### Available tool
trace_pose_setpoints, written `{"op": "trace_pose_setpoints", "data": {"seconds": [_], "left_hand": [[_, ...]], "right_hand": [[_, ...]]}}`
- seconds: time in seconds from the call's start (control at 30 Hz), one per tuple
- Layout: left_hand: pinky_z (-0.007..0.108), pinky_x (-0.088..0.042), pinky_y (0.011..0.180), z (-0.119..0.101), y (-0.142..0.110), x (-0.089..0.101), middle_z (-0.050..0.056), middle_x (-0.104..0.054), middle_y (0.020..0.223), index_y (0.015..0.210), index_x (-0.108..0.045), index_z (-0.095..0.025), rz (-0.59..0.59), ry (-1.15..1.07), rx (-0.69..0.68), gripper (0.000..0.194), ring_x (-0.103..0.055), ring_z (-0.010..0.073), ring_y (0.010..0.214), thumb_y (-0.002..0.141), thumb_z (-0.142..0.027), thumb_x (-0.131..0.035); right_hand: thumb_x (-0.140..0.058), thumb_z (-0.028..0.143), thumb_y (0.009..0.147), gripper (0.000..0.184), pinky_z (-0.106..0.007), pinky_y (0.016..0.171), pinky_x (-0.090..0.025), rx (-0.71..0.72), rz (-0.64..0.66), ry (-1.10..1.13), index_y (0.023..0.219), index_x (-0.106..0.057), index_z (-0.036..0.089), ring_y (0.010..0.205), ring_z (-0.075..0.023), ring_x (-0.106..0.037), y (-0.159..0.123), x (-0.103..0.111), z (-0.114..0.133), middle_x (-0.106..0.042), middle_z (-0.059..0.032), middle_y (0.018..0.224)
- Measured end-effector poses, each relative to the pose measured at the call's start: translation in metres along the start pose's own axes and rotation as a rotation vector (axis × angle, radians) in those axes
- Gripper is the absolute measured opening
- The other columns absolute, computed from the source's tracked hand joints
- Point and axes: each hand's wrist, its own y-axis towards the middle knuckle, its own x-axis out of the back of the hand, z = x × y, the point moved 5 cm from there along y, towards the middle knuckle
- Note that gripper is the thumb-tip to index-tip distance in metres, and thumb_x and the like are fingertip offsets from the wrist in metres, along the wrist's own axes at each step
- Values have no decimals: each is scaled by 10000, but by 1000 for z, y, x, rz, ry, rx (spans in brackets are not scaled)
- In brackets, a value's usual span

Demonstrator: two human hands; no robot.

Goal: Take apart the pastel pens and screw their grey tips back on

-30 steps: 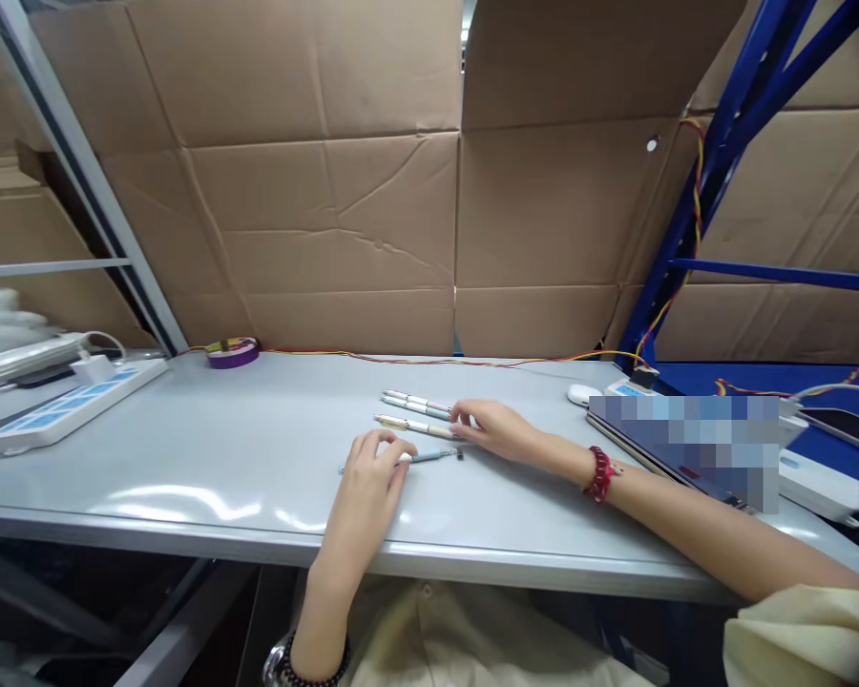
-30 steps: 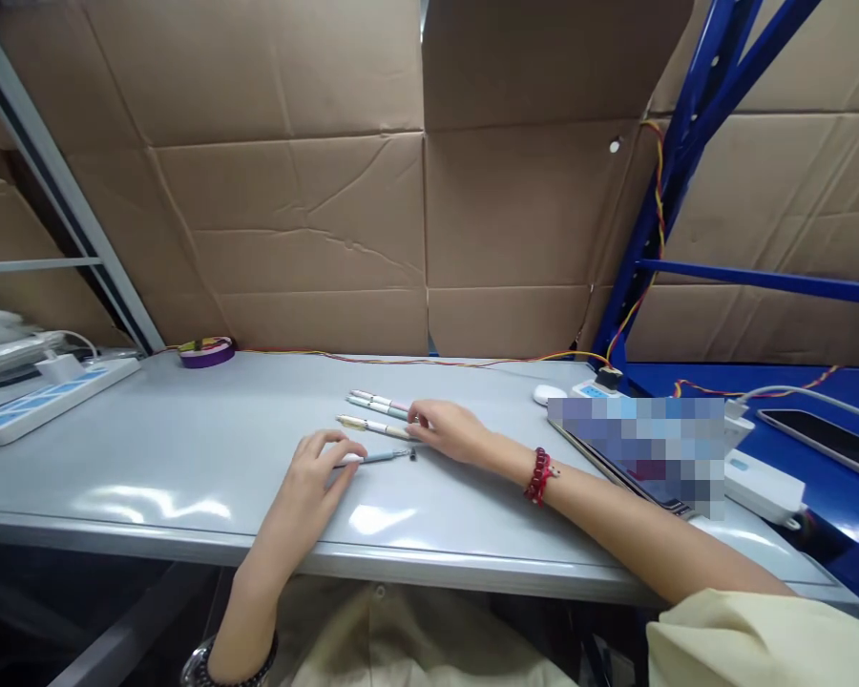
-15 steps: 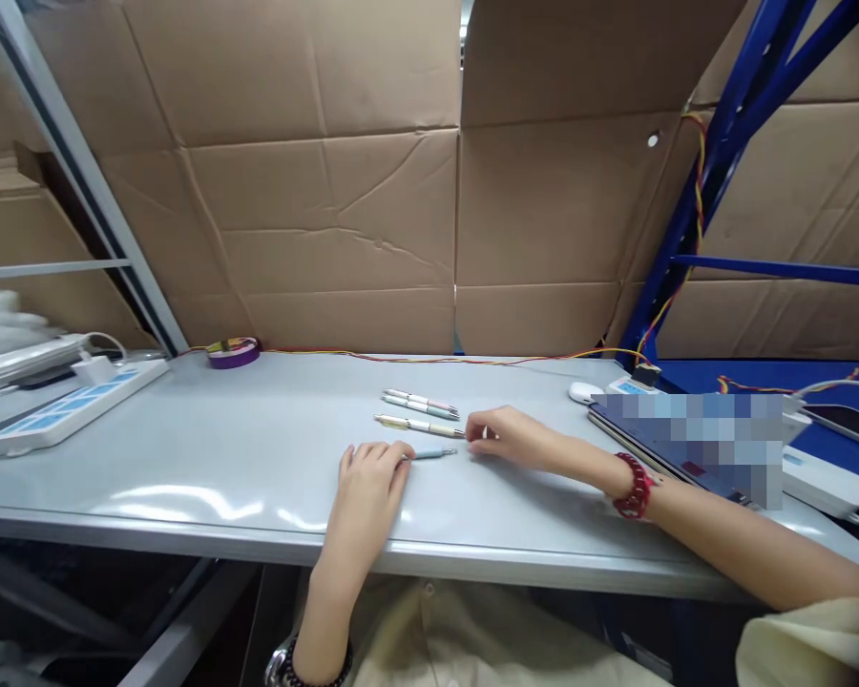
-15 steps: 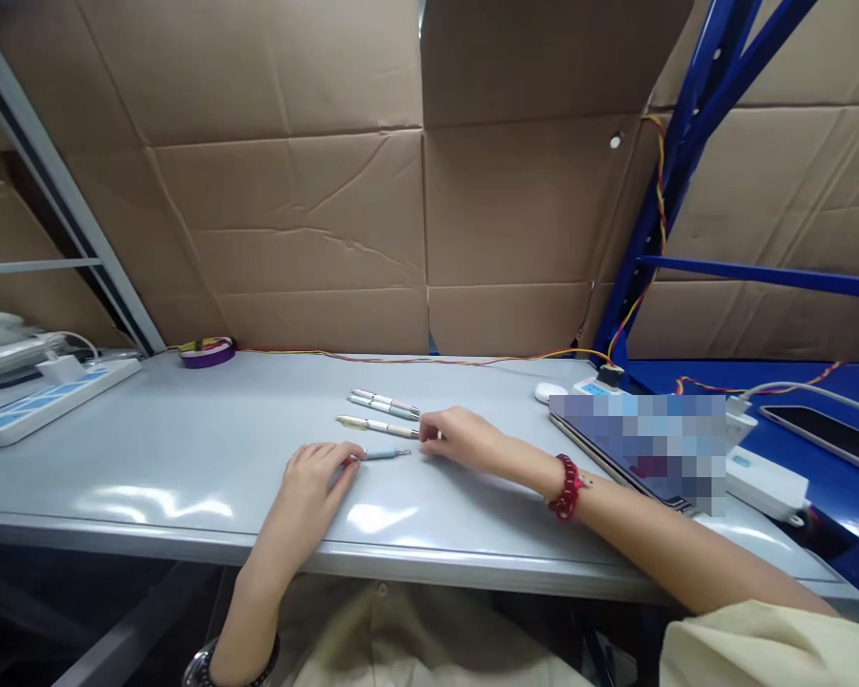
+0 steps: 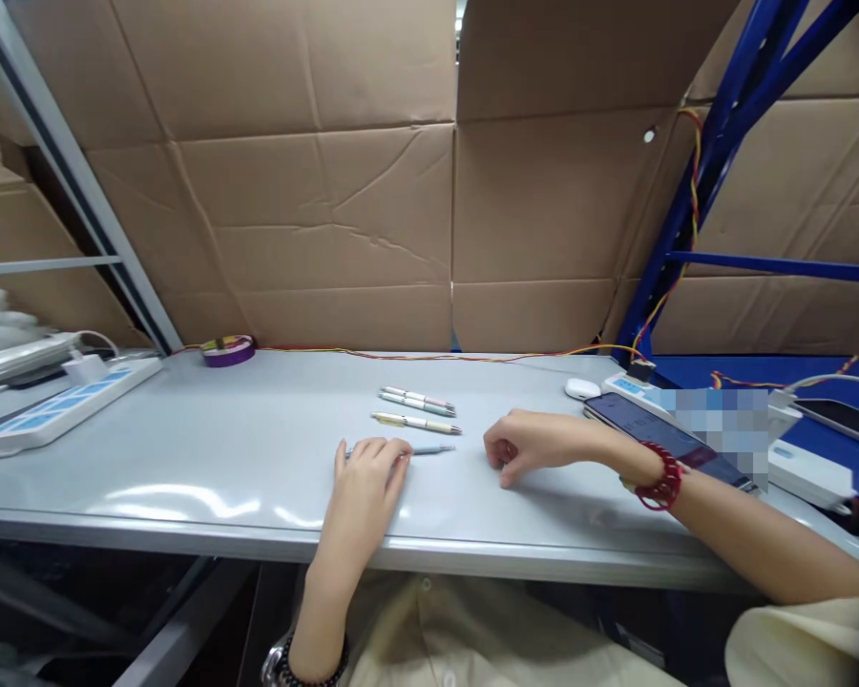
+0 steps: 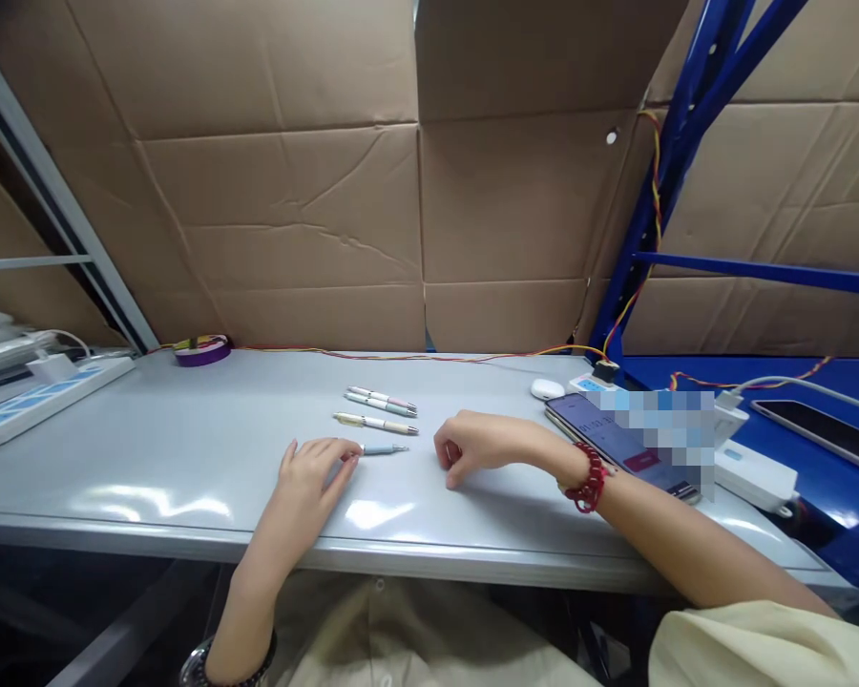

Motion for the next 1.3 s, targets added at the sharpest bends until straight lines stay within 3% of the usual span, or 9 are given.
{"op": "trace_pose_setpoints", "data": {"seconds": [0.23,0.37,0.43,0.5,0.63,0.8,1.0,1.17,1.3], "left_hand": [[601,-191,1020,-1,-3,3,24,-635,988,964,-576,-254,-56,2,-33,215,-444,254,1150,911,-226,-369],[604,-195,1017,0,-3,5,42,-639,977,942,-581,-236,-86,-39,-25,224,-449,271,1138,914,-236,-359],[592,-212,1018,0,-2,6,45,-637,973,937,-576,-230,-84,-52,-31,216,-467,272,1115,914,-241,-362],[537,-261,1024,-3,-2,7,32,-634,972,935,-565,-232,-68,-72,-58,205,-514,240,1046,915,-238,-361],[411,-343,1019,-12,-3,7,-12,-639,916,928,-558,-240,9,-139,-124,215,-581,165,872,920,-227,-343],[377,-337,1042,-14,-3,6,-50,-655,837,905,-566,-262,64,-172,-107,225,-609,132,738,909,-208,-348],[407,-347,1032,-15,-4,5,-29,-644,951,961,-562,-263,103,-172,-140,206,-595,153,916,914,-225,-364],[382,-416,970,-18,-12,14,38,-491,1230,1150,-488,-289,-128,-103,-261,270,-403,215,1224,894,-218,-445],[492,-357,1014,-22,-24,18,76,-371,1272,1203,-419,-314,-401,17,-334,410,-334,279,1258,837,-203,-567]], "right_hand": [[-548,519,790,359,-235,548,-364,23,-17,15,871,-639,181,662,-155,-552,-3,12,2,-650,-29,762],[-379,435,905,352,-256,596,-386,-7,-220,58,911,-608,167,669,-152,-555,12,18,-10,-646,-50,791],[-417,411,895,308,-268,652,-395,5,-380,47,988,-595,177,731,-161,-555,24,16,-17,-635,-56,867],[-505,401,855,285,-269,668,-399,83,-433,40,1016,-600,187,743,-162,-548,35,7,-20,-622,-48,881],[-545,300,832,158,-256,653,-390,171,-515,3,876,-629,173,710,-144,-514,46,-5,-18,-584,-42,845],[-430,270,878,139,-236,585,-343,139,-521,13,823,-522,182,623,-121,-449,39,-4,-11,-547,-5,751],[-299,338,919,308,-261,558,-287,83,-641,78,652,-371,201,553,-125,-337,32,5,-20,-396,27,615],[-128,388,956,388,-257,531,-321,34,-847,275,664,-318,218,538,-131,-355,19,22,-19,-353,22,605],[-205,427,948,405,-255,535,-331,231,-829,323,667,-396,207,536,-128,-384,3,24,12,-410,14,596]]}}
